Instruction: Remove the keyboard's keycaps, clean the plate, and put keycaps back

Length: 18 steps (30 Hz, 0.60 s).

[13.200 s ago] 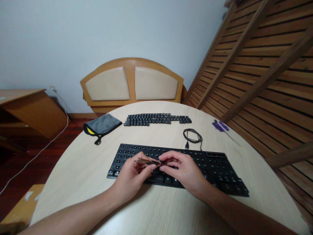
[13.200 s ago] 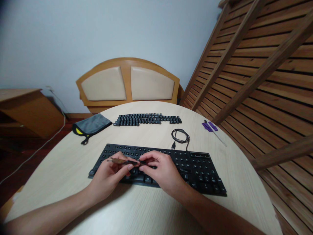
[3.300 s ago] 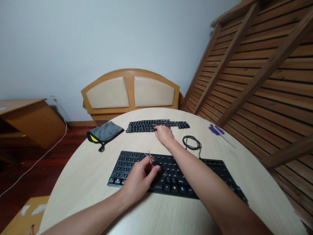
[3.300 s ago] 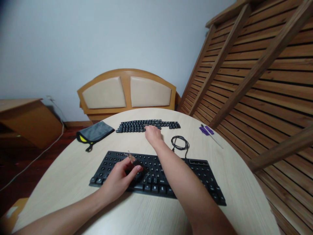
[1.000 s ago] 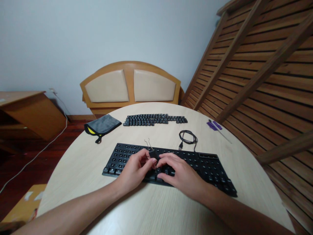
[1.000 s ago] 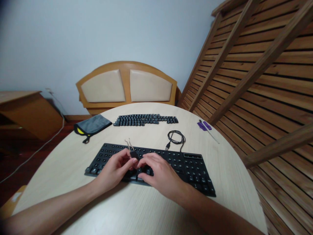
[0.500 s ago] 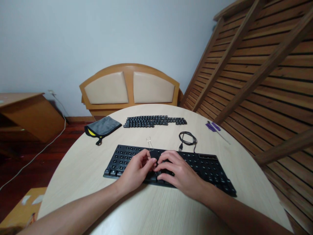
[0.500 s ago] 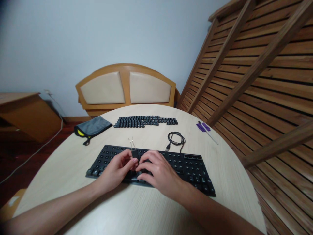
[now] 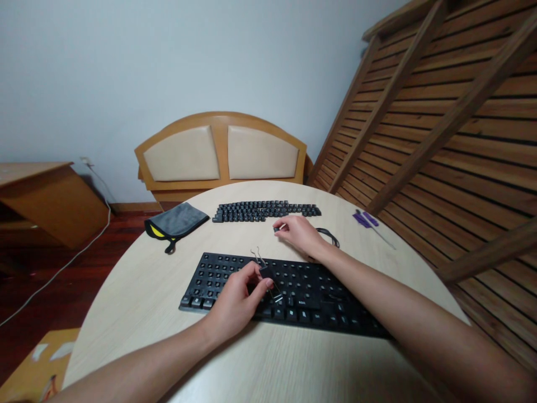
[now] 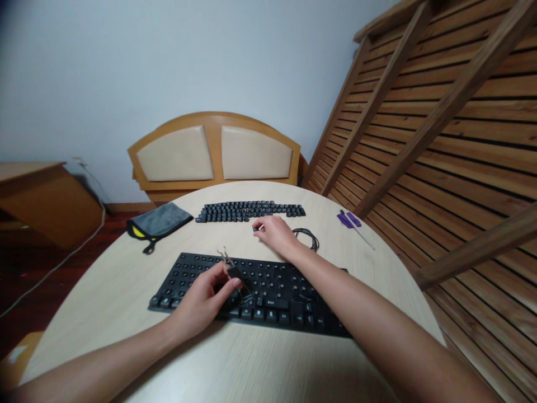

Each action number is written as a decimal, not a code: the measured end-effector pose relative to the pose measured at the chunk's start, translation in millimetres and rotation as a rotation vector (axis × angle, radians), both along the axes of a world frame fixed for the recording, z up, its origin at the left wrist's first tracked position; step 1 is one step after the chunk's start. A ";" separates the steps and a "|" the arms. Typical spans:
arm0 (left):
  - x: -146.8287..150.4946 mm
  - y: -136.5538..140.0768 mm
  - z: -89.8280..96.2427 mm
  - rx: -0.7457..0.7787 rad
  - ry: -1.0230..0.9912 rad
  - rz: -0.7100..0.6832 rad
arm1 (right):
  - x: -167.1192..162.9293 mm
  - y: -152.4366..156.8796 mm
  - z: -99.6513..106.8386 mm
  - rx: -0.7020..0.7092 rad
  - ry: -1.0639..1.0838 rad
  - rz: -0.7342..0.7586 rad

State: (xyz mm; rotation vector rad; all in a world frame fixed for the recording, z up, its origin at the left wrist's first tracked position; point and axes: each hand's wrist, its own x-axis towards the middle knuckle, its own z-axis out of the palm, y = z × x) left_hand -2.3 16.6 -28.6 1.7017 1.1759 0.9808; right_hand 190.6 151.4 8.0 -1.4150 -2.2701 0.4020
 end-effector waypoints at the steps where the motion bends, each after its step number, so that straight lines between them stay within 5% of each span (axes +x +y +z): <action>1: -0.4 0.4 0.0 0.005 0.007 0.002 | -2.5 13.3 -0.7 0.008 -0.023 -0.020; 7: -1.1 1.3 -0.4 0.004 0.005 0.003 | -16.8 58.1 -12.5 0.037 -0.132 -0.121; 18: -1.3 -1.1 3.5 0.001 0.023 -0.005 | -27.2 60.0 -44.1 0.116 -0.130 -0.222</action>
